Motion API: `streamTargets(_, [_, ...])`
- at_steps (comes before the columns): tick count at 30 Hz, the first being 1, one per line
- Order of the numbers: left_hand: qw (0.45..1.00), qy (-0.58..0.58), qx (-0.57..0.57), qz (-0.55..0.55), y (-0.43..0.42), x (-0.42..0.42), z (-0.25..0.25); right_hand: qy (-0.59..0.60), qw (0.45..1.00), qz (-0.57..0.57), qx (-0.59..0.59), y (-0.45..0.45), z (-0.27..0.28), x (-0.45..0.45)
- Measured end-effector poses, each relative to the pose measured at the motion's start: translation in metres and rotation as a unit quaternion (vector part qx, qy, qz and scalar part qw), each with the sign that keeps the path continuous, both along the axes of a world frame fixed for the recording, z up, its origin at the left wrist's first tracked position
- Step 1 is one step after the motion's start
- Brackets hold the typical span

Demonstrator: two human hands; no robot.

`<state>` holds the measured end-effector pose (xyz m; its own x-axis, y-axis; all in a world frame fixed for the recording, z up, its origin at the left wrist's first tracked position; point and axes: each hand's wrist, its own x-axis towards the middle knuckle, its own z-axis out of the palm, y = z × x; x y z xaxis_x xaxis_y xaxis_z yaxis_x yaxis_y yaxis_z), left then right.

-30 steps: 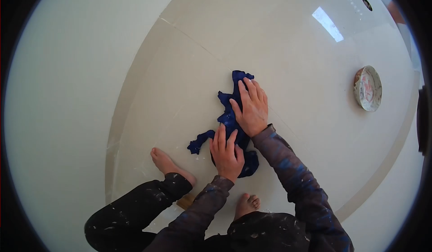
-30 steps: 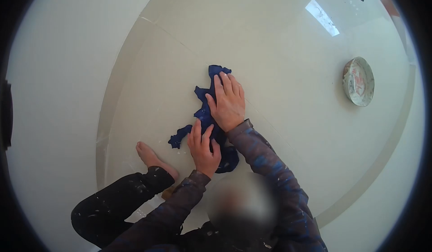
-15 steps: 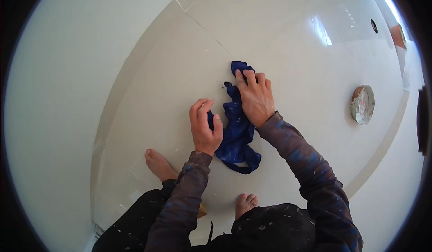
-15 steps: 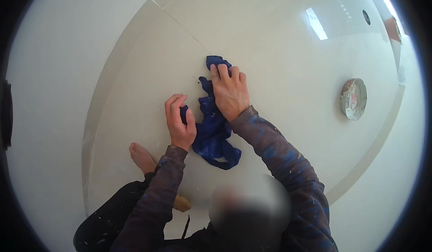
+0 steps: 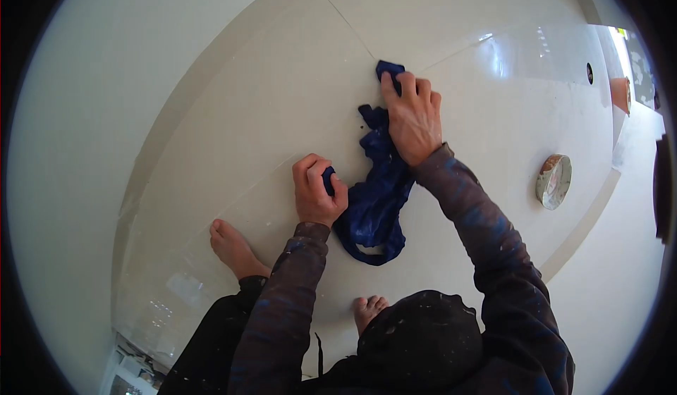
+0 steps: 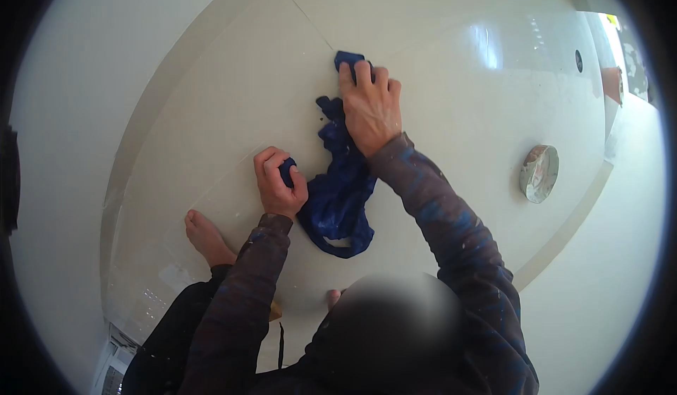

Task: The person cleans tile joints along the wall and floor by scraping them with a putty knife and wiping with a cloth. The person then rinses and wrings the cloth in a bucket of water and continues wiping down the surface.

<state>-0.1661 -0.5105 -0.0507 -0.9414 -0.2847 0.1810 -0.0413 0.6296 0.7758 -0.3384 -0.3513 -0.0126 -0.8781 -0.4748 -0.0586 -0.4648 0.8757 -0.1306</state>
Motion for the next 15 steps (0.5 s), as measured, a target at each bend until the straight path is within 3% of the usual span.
streamTargets(2, [1.000, 0.002, 0.002, 0.003, -0.001, -0.001, 0.000, 0.001, 0.999, 0.022, 0.024, -0.016, -0.002, -0.031])
streamTargets(8, [1.000, 0.007, 0.018, 0.005, -0.002, -0.001, -0.003, 0.003, 0.999, 0.031, 0.035, 0.027, 0.006, 0.020])
streamTargets(13, [0.999, 0.018, 0.035, 0.020, -0.001, -0.005, -0.005, 0.039, 0.996, 0.071, 0.026, -0.019, -0.004, -0.057])
streamTargets(15, [0.999, 0.017, 0.040, 0.026, -0.002, -0.002, -0.005, 0.043, 0.995, 0.078, 0.038, -0.012, 0.000, -0.050])
